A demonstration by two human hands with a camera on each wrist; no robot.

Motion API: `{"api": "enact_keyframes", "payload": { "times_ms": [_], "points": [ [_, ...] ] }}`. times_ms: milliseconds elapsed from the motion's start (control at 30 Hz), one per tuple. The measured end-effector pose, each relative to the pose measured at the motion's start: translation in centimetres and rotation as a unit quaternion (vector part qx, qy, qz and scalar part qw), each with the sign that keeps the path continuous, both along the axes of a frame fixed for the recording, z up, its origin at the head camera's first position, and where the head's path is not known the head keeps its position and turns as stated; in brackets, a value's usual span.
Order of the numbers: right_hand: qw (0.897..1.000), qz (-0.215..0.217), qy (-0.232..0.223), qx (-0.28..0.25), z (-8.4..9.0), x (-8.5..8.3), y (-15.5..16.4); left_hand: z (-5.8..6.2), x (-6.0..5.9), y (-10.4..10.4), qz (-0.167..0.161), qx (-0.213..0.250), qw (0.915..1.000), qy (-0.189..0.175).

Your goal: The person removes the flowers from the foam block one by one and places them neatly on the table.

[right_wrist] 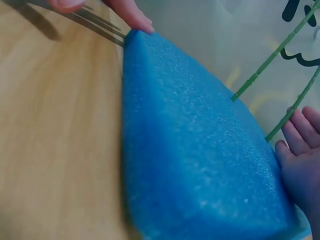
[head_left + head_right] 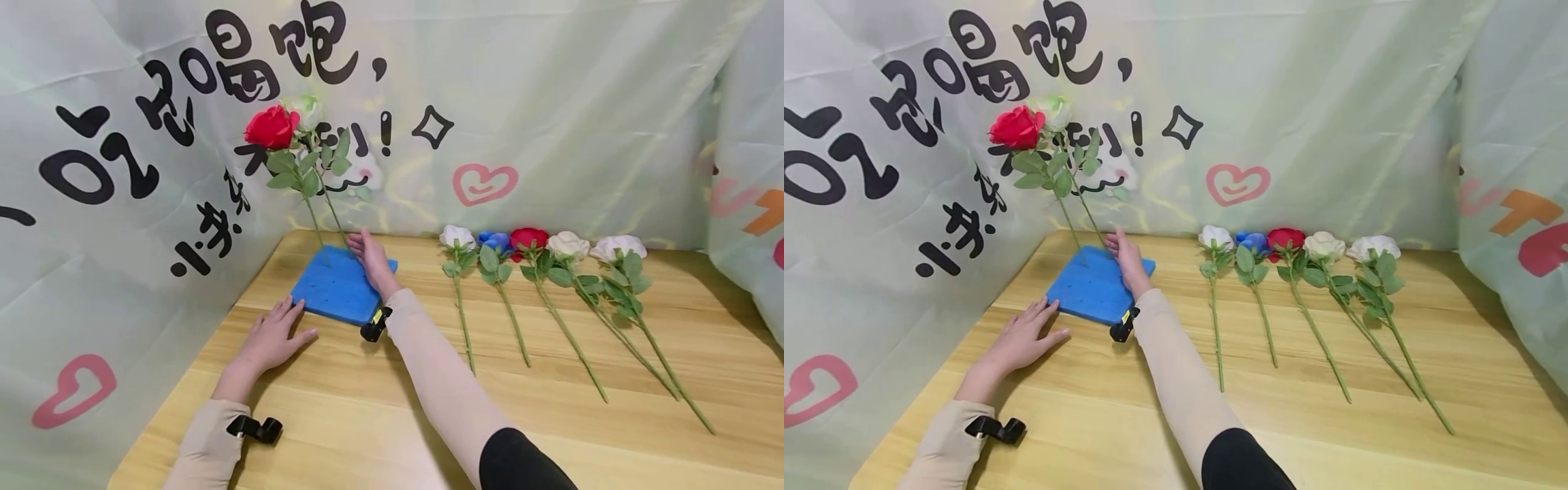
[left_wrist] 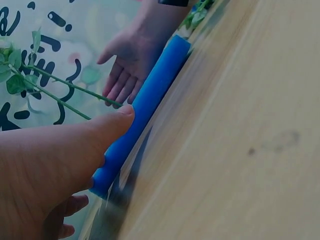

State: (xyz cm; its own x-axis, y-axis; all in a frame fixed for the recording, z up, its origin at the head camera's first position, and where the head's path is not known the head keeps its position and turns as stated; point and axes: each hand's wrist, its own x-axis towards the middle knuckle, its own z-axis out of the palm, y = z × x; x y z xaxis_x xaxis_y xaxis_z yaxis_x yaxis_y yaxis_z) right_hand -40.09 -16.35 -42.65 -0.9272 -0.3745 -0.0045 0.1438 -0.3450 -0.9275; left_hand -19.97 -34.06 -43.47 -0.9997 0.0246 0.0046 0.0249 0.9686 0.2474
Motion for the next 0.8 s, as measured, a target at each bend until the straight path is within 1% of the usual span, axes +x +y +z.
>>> {"api": "enact_keyframes", "payload": {
  "times_ms": [167, 267, 433, 567, 700, 800],
  "points": [
    [1.0, 0.018, 0.004, 0.009, 0.2, -0.3, 0.3, 0.0, 0.0, 0.2, 0.001, 0.006, 1.0, -0.002],
    [0.999, 0.037, 0.004, 0.007, 0.1, -0.6, 0.3, 0.1, 0.0, 0.2, 0.002, 0.007, 1.0, -0.003],
    [0.998, 0.062, 0.018, 0.011, 0.1, -1.1, 0.2, 0.3, 0.1, 0.1, 0.003, 0.005, 1.0, 0.001],
    [0.997, 0.069, 0.033, 0.026, -0.1, -1.6, 0.2, 0.4, 0.0, 0.1, 0.002, 0.004, 1.0, 0.001],
    [0.996, 0.078, 0.035, 0.034, -0.3, -2.1, 0.3, 0.2, -0.1, 0.2, 0.006, 0.003, 1.0, -0.002],
    [0.996, 0.073, 0.037, 0.037, -0.4, -2.4, 0.3, 0.0, -0.1, 0.2, 0.008, 0.004, 1.0, -0.003]
  ]
}}
